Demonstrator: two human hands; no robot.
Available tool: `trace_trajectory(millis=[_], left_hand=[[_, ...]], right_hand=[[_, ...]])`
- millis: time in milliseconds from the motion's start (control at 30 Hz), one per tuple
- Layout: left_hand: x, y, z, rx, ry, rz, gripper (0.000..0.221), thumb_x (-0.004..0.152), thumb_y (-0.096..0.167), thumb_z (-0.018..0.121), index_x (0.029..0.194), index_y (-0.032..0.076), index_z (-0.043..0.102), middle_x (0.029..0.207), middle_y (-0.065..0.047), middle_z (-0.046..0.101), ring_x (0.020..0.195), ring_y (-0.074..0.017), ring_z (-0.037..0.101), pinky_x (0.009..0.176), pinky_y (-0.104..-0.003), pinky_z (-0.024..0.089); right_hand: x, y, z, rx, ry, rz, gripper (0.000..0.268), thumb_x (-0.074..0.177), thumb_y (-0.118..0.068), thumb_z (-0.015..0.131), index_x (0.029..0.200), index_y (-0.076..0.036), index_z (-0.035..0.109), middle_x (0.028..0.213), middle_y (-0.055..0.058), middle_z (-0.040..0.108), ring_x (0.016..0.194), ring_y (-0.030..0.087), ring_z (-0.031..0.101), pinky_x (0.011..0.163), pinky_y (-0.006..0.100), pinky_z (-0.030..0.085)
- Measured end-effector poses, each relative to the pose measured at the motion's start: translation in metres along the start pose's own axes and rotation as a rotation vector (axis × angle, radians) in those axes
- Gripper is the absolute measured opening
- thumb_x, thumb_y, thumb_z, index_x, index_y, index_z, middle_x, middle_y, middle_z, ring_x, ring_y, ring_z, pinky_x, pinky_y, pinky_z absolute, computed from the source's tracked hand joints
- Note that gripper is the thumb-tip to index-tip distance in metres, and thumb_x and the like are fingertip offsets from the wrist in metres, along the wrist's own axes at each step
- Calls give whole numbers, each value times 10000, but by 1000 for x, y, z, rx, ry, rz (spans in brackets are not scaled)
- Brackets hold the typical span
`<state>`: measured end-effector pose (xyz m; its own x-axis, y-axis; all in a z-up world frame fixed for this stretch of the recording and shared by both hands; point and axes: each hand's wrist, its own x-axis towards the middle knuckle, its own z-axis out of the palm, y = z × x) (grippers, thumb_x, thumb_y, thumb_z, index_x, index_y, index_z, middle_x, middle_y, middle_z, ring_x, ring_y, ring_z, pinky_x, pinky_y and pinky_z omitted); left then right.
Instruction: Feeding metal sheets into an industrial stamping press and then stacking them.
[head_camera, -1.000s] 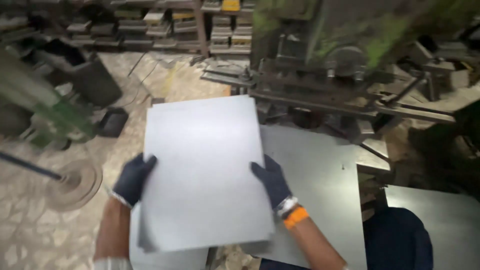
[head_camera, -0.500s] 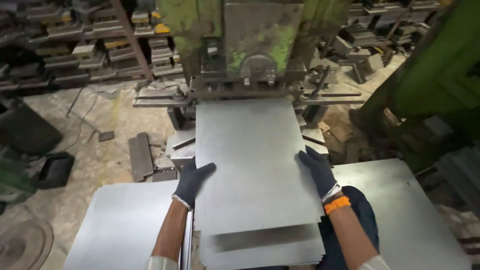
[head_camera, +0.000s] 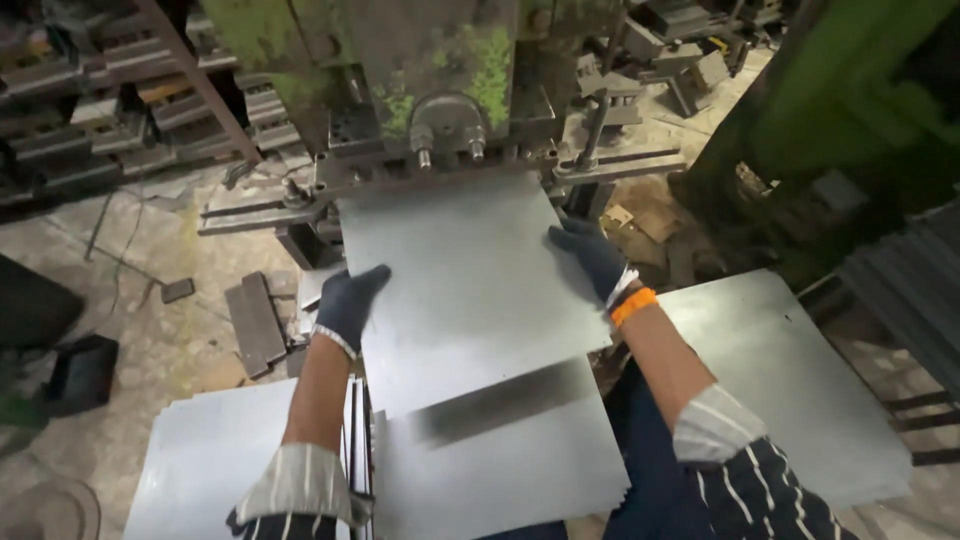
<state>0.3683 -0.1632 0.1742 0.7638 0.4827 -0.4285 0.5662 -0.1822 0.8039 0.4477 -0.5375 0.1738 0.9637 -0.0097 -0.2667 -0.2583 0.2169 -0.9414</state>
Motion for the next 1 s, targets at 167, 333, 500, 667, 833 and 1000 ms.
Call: trace_trajectory(millis=[167, 333, 500, 667, 833, 1000], left_hand=[[29, -56, -10, -666, -179, 51, 617, 759, 99, 860, 1336, 44, 648, 1191, -152, 711, 1091, -294, 712, 993, -402, 541], [20, -45, -14, -625, -216, 85, 602, 754, 122, 872, 1314, 64, 661, 1183, -169, 717, 1080, -285, 710, 1004, -418, 531], [13, -1, -24, -86, -70, 170, 627, 751, 476, 891, 1216, 85, 735, 1148, -148, 735, 1189, -304, 654, 1083, -439, 469], [10, 0, -22, -30, -2, 183, 616, 754, 523, 889, 1197, 118, 752, 1168, -124, 739, 1207, -308, 642, 1085, -436, 467], [1, 13, -15, -130, 7, 127, 610, 745, 415, 931, 1218, 89, 726, 1159, -106, 743, 1204, -277, 650, 1084, -414, 459], [4, 9, -14, -188, 24, 129, 543, 752, 327, 923, 1180, 53, 734, 1109, -138, 748, 1140, -272, 681, 1045, -400, 484]], right_hand=[[-32, 3, 7, -219, 101, 75, 746, 727, -423, 927, 1394, -262, 634, 1343, 167, 639, 1183, 261, 659, 975, 392, 554], [-9, 9, 16, -64, 44, 40, 614, 753, -281, 920, 1308, -165, 685, 1102, 136, 730, 978, 216, 732, 849, 343, 604], [19, 7, 27, 31, -2, -26, 471, 766, -201, 905, 1204, -139, 745, 1013, 112, 769, 909, 229, 757, 813, 337, 612], [17, 5, 30, 13, -15, -35, 484, 764, -209, 908, 1210, -127, 740, 1034, 120, 764, 930, 246, 754, 853, 371, 616], [22, 1, 16, 41, 38, -25, 471, 729, -141, 931, 1162, -102, 748, 983, 119, 764, 874, 236, 765, 847, 362, 616], [12, -4, 18, 29, 29, -20, 464, 727, -136, 929, 1156, -125, 750, 991, 100, 771, 858, 210, 765, 834, 341, 619]])
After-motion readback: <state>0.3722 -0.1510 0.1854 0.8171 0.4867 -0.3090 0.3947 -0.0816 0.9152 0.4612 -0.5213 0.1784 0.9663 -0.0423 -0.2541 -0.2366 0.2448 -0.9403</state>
